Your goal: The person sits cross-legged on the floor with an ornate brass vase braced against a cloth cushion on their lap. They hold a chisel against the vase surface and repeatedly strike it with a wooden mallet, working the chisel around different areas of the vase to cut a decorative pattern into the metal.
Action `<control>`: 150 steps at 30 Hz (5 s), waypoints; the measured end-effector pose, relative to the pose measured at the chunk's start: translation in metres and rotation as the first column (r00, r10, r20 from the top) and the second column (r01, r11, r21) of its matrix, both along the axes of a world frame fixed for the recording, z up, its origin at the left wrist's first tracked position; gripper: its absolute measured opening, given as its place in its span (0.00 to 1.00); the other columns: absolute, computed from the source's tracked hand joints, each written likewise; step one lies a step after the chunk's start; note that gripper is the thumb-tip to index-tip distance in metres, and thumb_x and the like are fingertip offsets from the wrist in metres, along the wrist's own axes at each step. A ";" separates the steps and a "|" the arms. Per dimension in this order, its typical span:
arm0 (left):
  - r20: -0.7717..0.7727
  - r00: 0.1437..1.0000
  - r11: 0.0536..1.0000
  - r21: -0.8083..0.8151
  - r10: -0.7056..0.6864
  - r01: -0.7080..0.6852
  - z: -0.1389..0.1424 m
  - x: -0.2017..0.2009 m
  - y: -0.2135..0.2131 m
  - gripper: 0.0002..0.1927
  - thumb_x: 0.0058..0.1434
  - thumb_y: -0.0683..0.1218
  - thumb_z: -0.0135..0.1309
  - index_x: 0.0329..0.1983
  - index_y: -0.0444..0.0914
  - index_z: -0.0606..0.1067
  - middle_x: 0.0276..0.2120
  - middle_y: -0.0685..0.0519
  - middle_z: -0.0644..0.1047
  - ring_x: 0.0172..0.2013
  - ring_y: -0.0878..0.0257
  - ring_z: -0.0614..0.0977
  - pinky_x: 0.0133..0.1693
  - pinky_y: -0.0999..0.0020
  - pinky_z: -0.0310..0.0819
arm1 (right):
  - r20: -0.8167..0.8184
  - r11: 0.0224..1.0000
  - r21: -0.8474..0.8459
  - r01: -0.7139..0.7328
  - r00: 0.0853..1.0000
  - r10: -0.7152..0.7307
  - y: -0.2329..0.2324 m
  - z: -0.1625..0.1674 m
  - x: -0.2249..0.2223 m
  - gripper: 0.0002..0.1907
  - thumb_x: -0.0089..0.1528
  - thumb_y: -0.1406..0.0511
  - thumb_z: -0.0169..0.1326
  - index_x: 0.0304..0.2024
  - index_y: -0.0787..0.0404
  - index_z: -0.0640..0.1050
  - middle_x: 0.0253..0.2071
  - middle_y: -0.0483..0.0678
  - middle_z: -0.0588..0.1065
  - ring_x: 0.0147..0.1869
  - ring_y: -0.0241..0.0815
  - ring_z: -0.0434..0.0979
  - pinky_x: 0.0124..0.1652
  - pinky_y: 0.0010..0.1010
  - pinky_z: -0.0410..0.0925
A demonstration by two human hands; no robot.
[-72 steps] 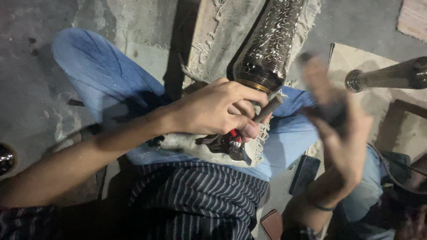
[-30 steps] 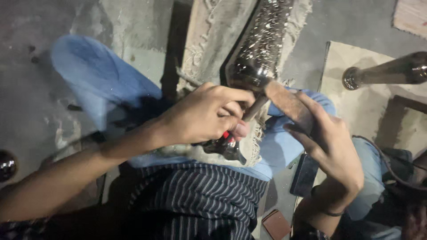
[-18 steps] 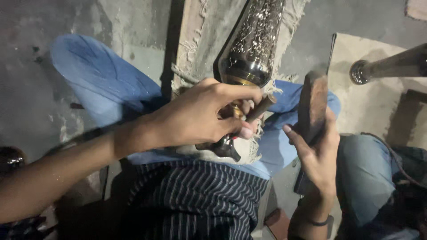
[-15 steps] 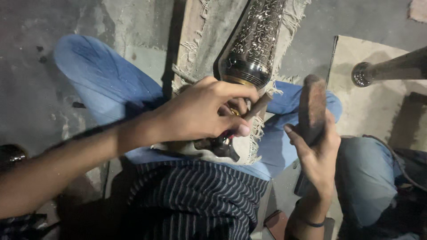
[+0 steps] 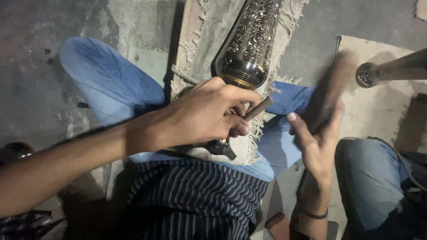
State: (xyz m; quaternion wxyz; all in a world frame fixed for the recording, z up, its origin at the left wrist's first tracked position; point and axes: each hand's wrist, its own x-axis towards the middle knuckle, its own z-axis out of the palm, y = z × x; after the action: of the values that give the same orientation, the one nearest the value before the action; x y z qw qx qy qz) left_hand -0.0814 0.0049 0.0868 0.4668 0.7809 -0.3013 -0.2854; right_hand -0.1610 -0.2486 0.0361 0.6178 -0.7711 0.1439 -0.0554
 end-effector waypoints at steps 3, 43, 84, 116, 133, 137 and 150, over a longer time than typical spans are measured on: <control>0.003 1.000 1.000 -0.003 -0.003 0.003 -0.001 -0.001 -0.001 0.16 0.57 0.41 0.63 0.49 0.36 0.78 0.29 0.48 0.85 0.28 0.64 0.89 0.29 0.68 0.82 | 0.000 0.715 -0.550 -0.431 0.857 0.516 -0.006 0.000 0.000 0.35 0.56 0.74 0.64 0.65 0.68 0.67 0.47 0.57 0.78 0.46 0.41 0.79 0.45 0.33 0.70; 0.068 0.943 0.911 -0.290 0.327 -0.295 -0.021 -0.022 0.009 0.09 0.60 0.42 0.62 0.42 0.34 0.77 0.29 0.49 0.85 0.26 0.67 0.87 0.27 0.72 0.81 | -0.413 0.181 -0.743 -0.644 0.655 0.633 0.003 0.106 0.085 0.32 0.57 0.62 0.65 0.61 0.62 0.71 0.30 0.57 0.78 0.26 0.48 0.78 0.29 0.37 0.70; 0.167 0.984 0.983 0.160 0.057 -0.084 -0.004 -0.011 -0.014 0.17 0.54 0.48 0.64 0.46 0.40 0.81 0.35 0.43 0.79 0.45 0.49 0.78 0.50 0.52 0.72 | -0.315 0.689 -0.494 -0.531 0.848 0.427 -0.031 0.003 0.013 0.39 0.58 0.70 0.67 0.71 0.62 0.69 0.27 0.55 0.70 0.30 0.45 0.68 0.33 0.37 0.67; -0.036 0.997 0.943 -0.322 0.072 -0.080 0.009 0.010 0.020 0.16 0.68 0.48 0.58 0.51 0.33 0.74 0.41 0.48 0.85 0.44 0.58 0.90 0.45 0.64 0.85 | -0.046 0.999 0.032 0.006 0.999 -0.005 0.005 -0.026 -0.039 0.34 0.60 0.71 0.62 0.68 0.63 0.67 0.34 0.41 0.71 0.33 0.31 0.71 0.33 0.23 0.67; 0.310 0.887 0.892 -0.406 0.342 -0.201 -0.029 -0.024 0.012 0.14 0.69 0.44 0.60 0.53 0.34 0.74 0.39 0.48 0.85 0.42 0.62 0.90 0.38 0.73 0.86 | 0.242 0.997 0.016 -0.070 0.968 0.064 -0.023 0.017 0.006 0.25 0.64 0.65 0.62 0.61 0.63 0.69 0.28 0.41 0.70 0.26 0.32 0.72 0.28 0.25 0.67; 0.308 0.875 0.882 -0.410 0.374 -0.232 -0.027 -0.026 0.011 0.15 0.69 0.43 0.61 0.56 0.34 0.73 0.38 0.49 0.85 0.43 0.62 0.89 0.41 0.72 0.86 | 0.306 0.917 -0.362 -0.166 0.908 0.285 -0.030 0.039 0.023 0.27 0.69 0.64 0.66 0.62 0.68 0.67 0.38 0.47 0.74 0.34 0.38 0.77 0.34 0.24 0.72; 0.354 0.835 0.889 -0.348 0.420 -0.299 -0.024 -0.033 0.009 0.14 0.66 0.45 0.64 0.51 0.37 0.75 0.30 0.52 0.85 0.27 0.65 0.86 0.27 0.67 0.75 | 0.303 0.781 -0.535 -0.323 0.789 0.534 -0.080 0.026 0.035 0.36 0.75 0.78 0.53 0.78 0.58 0.50 0.60 0.55 0.73 0.62 0.46 0.79 0.62 0.30 0.72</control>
State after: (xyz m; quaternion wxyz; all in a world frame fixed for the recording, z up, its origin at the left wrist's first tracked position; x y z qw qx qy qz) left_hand -0.1141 0.0137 0.0628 0.5414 0.7930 -0.2779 0.0285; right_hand -0.1261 -0.3286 0.0619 0.4307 -0.8726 -0.2005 -0.1134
